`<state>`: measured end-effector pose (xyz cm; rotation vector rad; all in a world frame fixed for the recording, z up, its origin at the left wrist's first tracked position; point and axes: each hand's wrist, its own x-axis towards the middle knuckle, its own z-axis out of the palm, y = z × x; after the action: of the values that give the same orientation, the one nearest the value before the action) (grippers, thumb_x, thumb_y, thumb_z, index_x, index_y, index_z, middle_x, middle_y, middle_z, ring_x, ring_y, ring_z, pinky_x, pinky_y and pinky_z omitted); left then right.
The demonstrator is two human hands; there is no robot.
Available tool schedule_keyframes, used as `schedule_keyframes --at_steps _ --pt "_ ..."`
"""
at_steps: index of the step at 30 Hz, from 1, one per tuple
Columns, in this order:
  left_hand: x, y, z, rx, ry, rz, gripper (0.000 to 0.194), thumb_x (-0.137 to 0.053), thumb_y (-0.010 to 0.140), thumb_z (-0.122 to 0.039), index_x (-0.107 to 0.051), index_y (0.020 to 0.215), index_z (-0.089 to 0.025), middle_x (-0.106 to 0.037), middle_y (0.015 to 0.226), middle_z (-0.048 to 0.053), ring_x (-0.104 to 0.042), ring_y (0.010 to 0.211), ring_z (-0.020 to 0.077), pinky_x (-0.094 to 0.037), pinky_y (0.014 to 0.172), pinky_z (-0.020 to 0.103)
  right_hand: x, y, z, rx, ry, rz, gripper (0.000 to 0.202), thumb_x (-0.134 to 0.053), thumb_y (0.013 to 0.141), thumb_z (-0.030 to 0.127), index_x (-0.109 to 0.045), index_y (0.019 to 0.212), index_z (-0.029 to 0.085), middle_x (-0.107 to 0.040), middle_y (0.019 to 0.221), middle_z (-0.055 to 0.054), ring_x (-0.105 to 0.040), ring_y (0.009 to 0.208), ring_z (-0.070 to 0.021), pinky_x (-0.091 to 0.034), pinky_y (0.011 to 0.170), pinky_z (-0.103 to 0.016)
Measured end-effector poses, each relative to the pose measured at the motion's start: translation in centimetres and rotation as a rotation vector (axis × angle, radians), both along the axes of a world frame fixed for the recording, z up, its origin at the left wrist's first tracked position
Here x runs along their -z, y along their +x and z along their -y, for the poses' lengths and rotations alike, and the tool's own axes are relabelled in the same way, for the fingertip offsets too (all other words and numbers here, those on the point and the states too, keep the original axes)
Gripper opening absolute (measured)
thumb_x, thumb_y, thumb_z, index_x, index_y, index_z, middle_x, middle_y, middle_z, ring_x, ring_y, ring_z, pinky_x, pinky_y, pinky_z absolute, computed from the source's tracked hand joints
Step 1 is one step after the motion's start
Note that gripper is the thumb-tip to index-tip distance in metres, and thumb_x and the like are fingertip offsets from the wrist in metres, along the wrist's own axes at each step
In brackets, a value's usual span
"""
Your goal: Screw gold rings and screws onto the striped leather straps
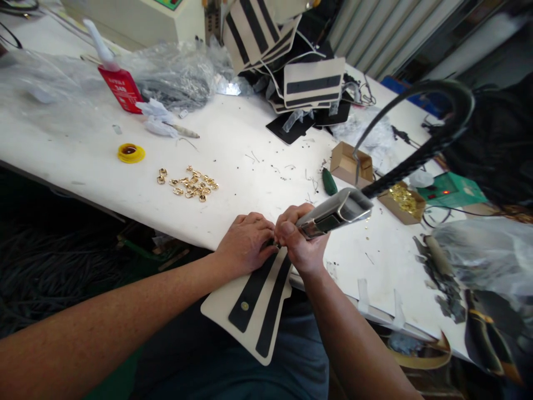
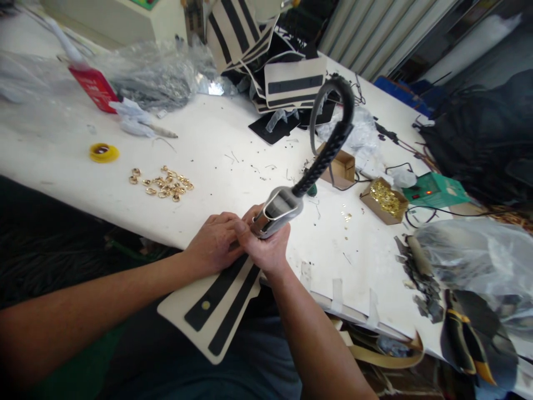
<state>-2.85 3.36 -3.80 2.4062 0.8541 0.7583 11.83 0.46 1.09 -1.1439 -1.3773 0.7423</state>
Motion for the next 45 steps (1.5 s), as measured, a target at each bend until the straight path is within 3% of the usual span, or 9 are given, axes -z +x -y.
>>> schedule_keyframes --at_steps 12,14,20,25,30,34,39,45 --pt "-0.5 -0.2 0.3 0.014 -0.014 0.005 0.014 -0.070 0.093 -0.035 -0.074 0.103 -0.025 -0.075 0.120 0.002 -0.058 0.120 0.0280 -0.044 0.098 0.048 0.1 -1.2 1.6 0.202 0.269 -0.248 0.032 -0.074 0.091 0.040 -0.048 0.080 0.025 -0.045 0.065 0.008 -0.045 0.045 -0.0090 -0.041 0.045 -0.026" --pt "-0.4 -0.1 0.2 0.014 -0.007 -0.012 0.015 -0.070 0.094 -0.035 -0.074 0.104 -0.025 -0.075 0.119 0.002 -0.058 0.121 0.0284 -0.044 0.098 0.049 -0.1 -1.2 1.1 0.198 0.214 -0.194 0.033 -0.075 0.089 0.041 -0.049 0.078 0.025 -0.047 0.063 0.007 -0.046 0.046 -0.0099 -0.041 0.045 -0.026" --pt "0.0 0.2 -0.1 -0.023 -0.018 -0.058 0.025 -0.070 0.089 -0.030 -0.071 0.113 -0.022 -0.072 0.123 0.009 -0.060 0.119 0.0331 -0.047 0.096 0.052 -1.8 -1.5 -0.6 0.148 -0.158 0.199 0.040 -0.079 0.079 0.045 -0.050 0.063 0.022 -0.051 0.058 0.004 -0.046 0.052 -0.0120 -0.041 0.049 -0.028" --pt "0.5 0.2 -0.4 -0.012 -0.034 -0.058 0.035 -0.068 0.088 -0.032 -0.069 0.121 -0.022 -0.070 0.127 0.010 -0.060 0.122 0.0367 -0.049 0.099 0.055 -2.6 -2.0 -1.4 0.088 -0.240 0.279 0.039 -0.077 0.077 0.045 -0.051 0.061 0.021 -0.052 0.058 0.003 -0.044 0.055 -0.0119 -0.038 0.052 -0.028" --pt "0.6 0.1 -0.2 -0.036 -0.043 -0.038 0.041 -0.067 0.089 -0.034 -0.065 0.128 -0.023 -0.069 0.127 0.009 -0.060 0.123 0.0352 -0.050 0.104 0.053 -2.6 -2.2 -1.6 0.006 -0.246 0.266 0.032 -0.078 0.076 0.040 -0.055 0.065 0.020 -0.053 0.059 0.004 -0.045 0.056 -0.0117 -0.038 0.053 -0.027" --pt "0.1 -0.1 0.1 -0.024 -0.002 -0.024 0.031 -0.064 0.091 -0.028 -0.069 0.120 -0.020 -0.071 0.123 0.009 -0.060 0.121 0.0344 -0.050 0.101 0.051 -2.5 -2.2 -1.0 0.038 -0.207 0.257 0.032 -0.076 0.078 0.041 -0.055 0.065 0.020 -0.053 0.059 0.003 -0.047 0.056 -0.0122 -0.040 0.054 -0.027" --pt "-0.3 -0.4 0.4 -0.036 0.028 -0.028 0.025 -0.071 0.090 -0.032 -0.072 0.112 -0.022 -0.074 0.118 0.009 -0.063 0.114 0.0322 -0.052 0.096 0.050 -1.8 -1.8 0.5 0.124 -0.126 0.214 0.037 -0.080 0.077 0.044 -0.055 0.064 0.021 -0.055 0.060 0.002 -0.049 0.056 -0.0132 -0.043 0.054 -0.028" --pt "-0.7 -0.5 0.9 -0.028 0.025 -0.014 0.020 -0.075 0.088 -0.033 -0.072 0.106 -0.024 -0.074 0.118 0.006 -0.060 0.118 0.0292 -0.050 0.100 0.048 -2.0 -1.6 1.5 0.127 -0.059 0.050 0.046 -0.076 0.082 0.061 -0.060 0.070 0.019 -0.058 0.062 0.001 -0.052 0.055 -0.0136 -0.044 0.053 -0.028"
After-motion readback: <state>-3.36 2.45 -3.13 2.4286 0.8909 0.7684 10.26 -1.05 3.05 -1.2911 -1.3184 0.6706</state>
